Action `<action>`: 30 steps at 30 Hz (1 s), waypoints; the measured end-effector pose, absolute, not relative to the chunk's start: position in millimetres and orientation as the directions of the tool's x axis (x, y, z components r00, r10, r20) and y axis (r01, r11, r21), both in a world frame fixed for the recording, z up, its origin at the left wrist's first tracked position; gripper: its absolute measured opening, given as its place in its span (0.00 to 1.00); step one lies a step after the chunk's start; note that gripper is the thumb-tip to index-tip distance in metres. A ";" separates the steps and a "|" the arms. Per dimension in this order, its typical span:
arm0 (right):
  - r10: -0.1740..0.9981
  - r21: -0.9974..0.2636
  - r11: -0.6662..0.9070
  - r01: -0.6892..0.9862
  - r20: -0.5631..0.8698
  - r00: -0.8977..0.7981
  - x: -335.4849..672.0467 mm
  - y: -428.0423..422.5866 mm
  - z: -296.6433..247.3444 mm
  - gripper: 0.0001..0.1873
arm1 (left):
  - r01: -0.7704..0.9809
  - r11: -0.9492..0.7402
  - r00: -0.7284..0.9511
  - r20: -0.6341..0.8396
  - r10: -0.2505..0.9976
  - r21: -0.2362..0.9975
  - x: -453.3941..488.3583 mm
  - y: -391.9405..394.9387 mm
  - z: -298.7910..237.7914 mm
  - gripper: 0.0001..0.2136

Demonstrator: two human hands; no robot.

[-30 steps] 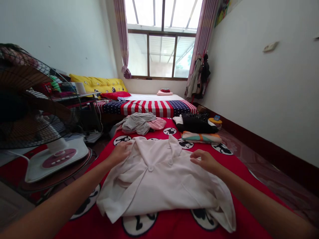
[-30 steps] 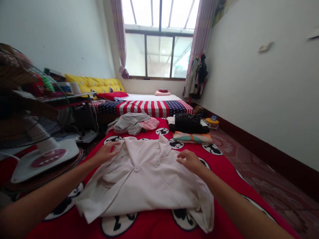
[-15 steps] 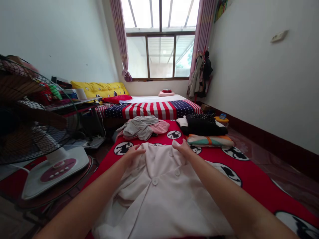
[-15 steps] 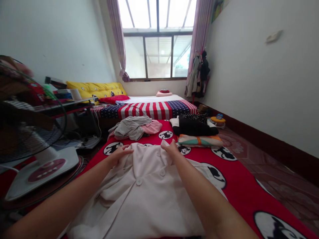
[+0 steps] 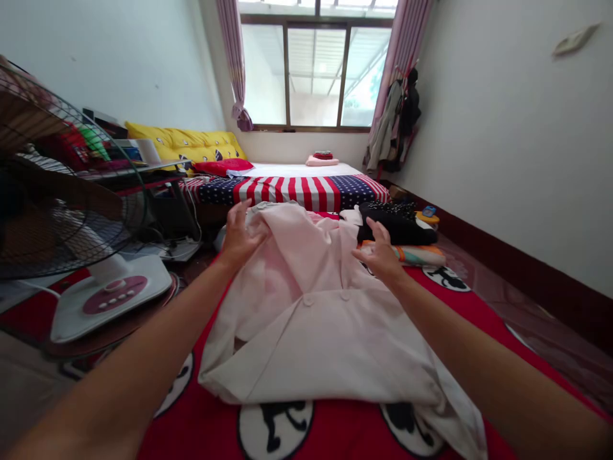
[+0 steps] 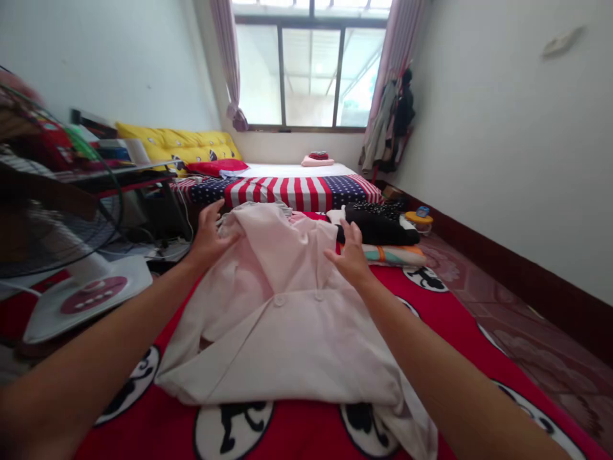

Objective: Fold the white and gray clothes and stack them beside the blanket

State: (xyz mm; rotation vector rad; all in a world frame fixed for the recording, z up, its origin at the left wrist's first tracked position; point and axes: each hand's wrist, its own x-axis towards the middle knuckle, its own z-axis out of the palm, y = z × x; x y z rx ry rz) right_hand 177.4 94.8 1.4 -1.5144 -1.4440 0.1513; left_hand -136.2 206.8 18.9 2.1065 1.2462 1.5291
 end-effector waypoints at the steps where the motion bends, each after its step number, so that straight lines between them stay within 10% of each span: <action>1: 0.814 -0.667 0.172 0.725 0.510 0.277 179.5 85.6 -12.5 0.36 | 0.555 -0.544 0.071 0.616 0.785 0.629 -140.5 208.9 4.9 0.32; 6: 0.878 -0.488 0.067 0.870 0.444 0.181 209.2 14.6 -85.3 0.27 | 0.608 -0.130 0.006 0.160 0.987 0.783 -186.7 192.6 -74.0 0.35; 10: 0.877 -0.372 -0.006 0.928 0.445 0.184 251.1 -25.5 -119.1 0.22 | 0.581 -0.069 0.027 0.065 0.998 0.811 -218.8 161.8 -91.1 0.39; 19: 0.910 -0.390 -0.010 0.921 0.379 0.170 242.6 -60.6 -104.1 0.25 | 0.701 -0.302 0.434 -0.050 0.900 0.646 -229.0 101.9 -66.6 0.25; 24: 0.977 -0.380 0.197 0.904 0.151 -0.150 196.5 -104.3 -74.2 0.32 | 0.699 -0.611 0.600 0.161 0.784 0.371 -240.0 54.1 -59.0 0.30; 30: 0.972 -0.304 0.204 0.931 0.172 -0.158 156.5 -94.5 -77.2 0.28 | 0.601 -0.775 0.746 0.214 0.631 0.195 -193.4 2.7 -70.8 0.29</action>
